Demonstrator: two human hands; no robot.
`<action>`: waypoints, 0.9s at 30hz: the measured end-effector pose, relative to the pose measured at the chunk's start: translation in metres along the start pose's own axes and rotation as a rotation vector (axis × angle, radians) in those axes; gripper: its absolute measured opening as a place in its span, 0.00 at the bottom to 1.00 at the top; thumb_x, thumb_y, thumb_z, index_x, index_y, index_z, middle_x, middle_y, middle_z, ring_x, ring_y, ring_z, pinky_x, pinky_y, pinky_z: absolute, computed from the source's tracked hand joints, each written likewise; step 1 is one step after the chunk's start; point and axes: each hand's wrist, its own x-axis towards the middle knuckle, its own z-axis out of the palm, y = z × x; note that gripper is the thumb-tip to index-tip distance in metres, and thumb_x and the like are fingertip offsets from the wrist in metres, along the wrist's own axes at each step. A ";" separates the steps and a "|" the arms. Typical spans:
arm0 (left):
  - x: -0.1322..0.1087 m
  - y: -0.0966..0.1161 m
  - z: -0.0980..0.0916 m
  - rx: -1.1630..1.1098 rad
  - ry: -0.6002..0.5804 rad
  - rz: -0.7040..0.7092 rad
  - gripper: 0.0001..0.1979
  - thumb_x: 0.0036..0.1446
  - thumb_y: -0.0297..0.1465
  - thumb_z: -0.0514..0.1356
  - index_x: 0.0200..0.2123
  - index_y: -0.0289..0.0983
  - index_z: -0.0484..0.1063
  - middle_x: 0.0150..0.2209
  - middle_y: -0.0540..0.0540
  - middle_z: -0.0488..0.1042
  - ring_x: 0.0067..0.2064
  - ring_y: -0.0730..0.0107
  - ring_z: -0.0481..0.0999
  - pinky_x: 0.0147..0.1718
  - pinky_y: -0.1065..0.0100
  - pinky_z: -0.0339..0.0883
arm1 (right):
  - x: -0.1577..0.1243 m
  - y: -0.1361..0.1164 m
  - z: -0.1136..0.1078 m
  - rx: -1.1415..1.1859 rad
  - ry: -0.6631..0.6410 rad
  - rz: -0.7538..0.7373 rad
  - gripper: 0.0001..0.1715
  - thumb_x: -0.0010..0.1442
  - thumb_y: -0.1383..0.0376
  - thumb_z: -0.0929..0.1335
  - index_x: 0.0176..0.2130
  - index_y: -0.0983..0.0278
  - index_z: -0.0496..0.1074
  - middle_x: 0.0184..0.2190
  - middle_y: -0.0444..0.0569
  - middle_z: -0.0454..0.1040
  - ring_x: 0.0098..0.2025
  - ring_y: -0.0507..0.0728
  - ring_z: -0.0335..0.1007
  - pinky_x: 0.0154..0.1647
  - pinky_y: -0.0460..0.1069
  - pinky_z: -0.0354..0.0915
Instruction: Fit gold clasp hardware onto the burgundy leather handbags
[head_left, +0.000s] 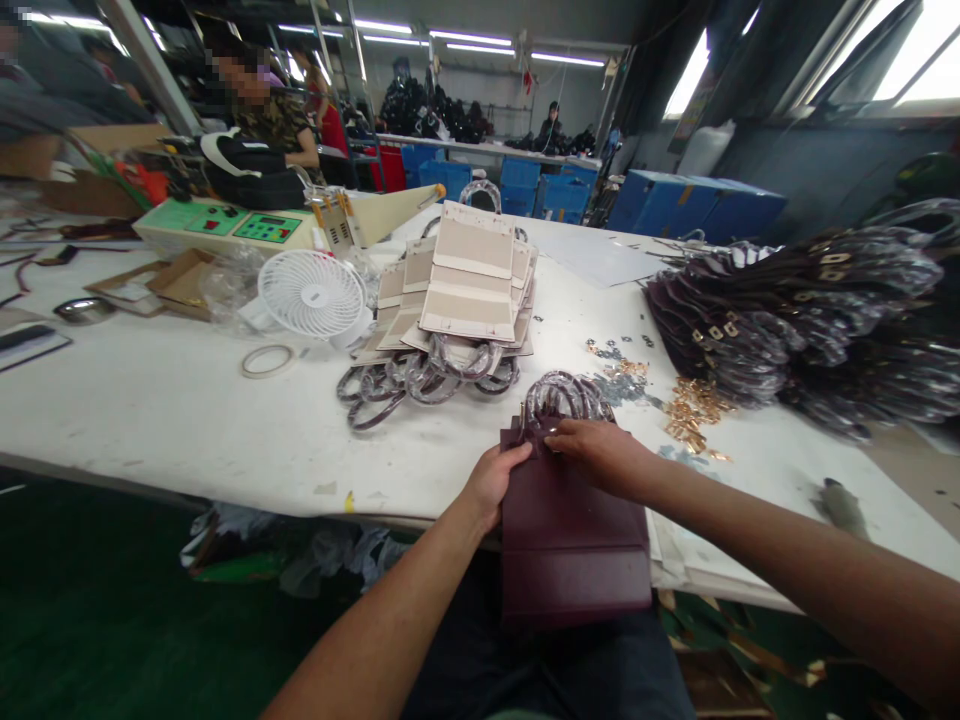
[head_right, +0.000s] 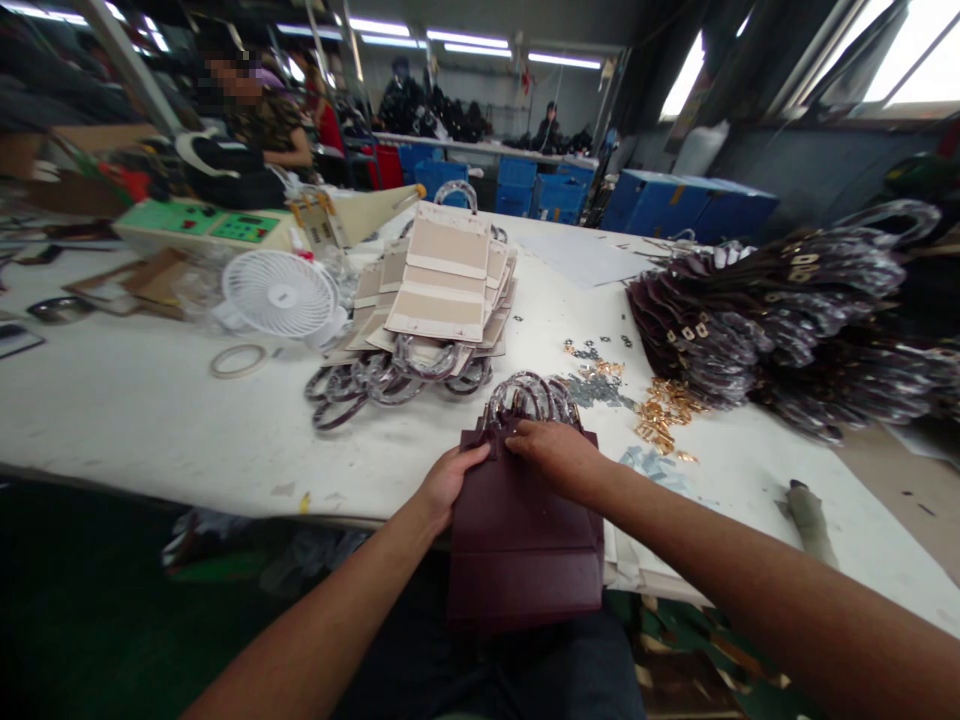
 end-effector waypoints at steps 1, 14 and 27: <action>0.000 0.000 0.000 0.000 -0.001 0.004 0.12 0.58 0.27 0.64 0.45 0.28 0.78 0.36 0.36 0.83 0.30 0.61 0.82 0.36 0.64 0.76 | -0.001 0.000 0.001 0.016 0.008 -0.007 0.17 0.68 0.73 0.63 0.50 0.64 0.77 0.42 0.52 0.75 0.40 0.57 0.73 0.38 0.48 0.62; 0.000 0.001 0.000 0.014 -0.005 -0.022 0.13 0.57 0.28 0.65 0.45 0.28 0.78 0.36 0.35 0.83 0.31 0.60 0.82 0.35 0.64 0.76 | -0.008 0.007 0.017 0.065 0.158 -0.038 0.16 0.70 0.71 0.64 0.51 0.61 0.78 0.40 0.51 0.77 0.41 0.57 0.73 0.39 0.47 0.62; -0.004 0.000 0.004 0.057 0.030 0.016 0.17 0.56 0.29 0.66 0.48 0.29 0.78 0.36 0.38 0.83 0.31 0.61 0.82 0.37 0.63 0.76 | -0.001 -0.005 0.011 -0.105 0.092 0.044 0.11 0.69 0.65 0.64 0.40 0.64 0.76 0.37 0.50 0.75 0.35 0.55 0.71 0.35 0.48 0.57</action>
